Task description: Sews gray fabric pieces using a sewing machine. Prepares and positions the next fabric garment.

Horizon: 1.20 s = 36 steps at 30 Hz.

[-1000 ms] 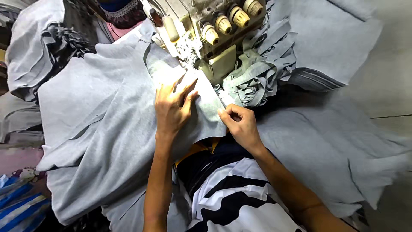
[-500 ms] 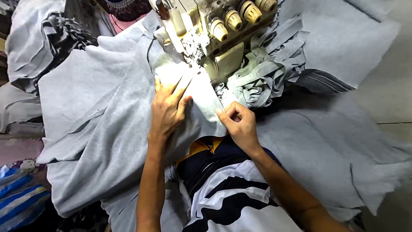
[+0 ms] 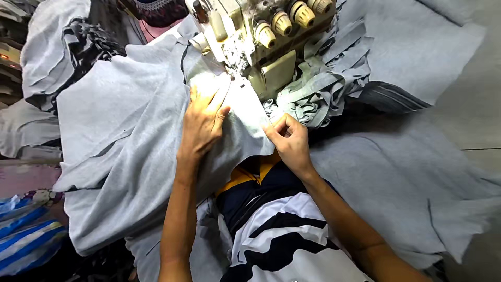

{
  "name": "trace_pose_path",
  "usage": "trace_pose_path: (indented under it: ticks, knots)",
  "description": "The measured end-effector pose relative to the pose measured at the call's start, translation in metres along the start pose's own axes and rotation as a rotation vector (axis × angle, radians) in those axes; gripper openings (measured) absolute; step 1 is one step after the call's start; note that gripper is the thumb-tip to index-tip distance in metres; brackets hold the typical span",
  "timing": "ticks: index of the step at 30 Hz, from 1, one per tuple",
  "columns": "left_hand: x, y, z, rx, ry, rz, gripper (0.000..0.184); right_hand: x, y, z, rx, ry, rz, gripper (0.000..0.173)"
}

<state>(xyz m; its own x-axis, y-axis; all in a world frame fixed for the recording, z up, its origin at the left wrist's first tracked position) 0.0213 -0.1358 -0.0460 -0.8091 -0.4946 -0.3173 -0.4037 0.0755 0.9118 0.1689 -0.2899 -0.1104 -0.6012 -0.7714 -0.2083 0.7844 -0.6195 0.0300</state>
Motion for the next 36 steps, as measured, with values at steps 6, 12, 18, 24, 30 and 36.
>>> trace_pose_path:
  ticks: [6, 12, 18, 24, 30, 36]
  knots:
    - [0.01, 0.005, -0.006, -0.096, 0.066, 0.01, 0.052, 0.01, 0.006, -0.004, 0.01, -0.102, 0.077, 0.026]
    - [0.075, 0.011, -0.065, 0.413, 0.219, -0.361, 0.024, 0.022, 0.019, -0.011, 0.196, -0.134, 0.193, 0.019]
    - [0.136, -0.111, -0.088, 1.359, 0.505, 0.22, 0.045, 0.025, 0.027, -0.003, 0.057, -0.119, 0.177, 0.017]
    - [0.129, -0.125, -0.093, 1.857, 0.557, 0.092, 0.065, 0.027, 0.023, 0.004, -0.155, -0.078, 0.237, 0.039]
    - [0.116, -0.119, -0.097, 2.074, 0.764, -0.232, 0.048, 0.024, 0.024, 0.008, -0.146, -0.038, 0.246, 0.023]
    - [0.134, -0.096, -0.084, 1.815, 0.946, -0.587, 0.028, 0.014, 0.019, 0.005, -0.204, -0.062, 0.288, 0.009]
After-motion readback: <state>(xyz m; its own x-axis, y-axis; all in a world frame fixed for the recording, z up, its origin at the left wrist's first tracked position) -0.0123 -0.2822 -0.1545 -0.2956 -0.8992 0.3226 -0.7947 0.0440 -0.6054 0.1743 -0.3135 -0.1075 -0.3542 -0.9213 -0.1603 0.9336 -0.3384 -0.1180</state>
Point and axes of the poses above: each hand's wrist, its own x-axis away from the middle knuckle, its own y-axis out of the back of the hand, z = x × y, the point moved 6 cm from there along -x, towards the middle knuckle, and after that the axes turned 3 degrees about y, right-handed, at the moved point
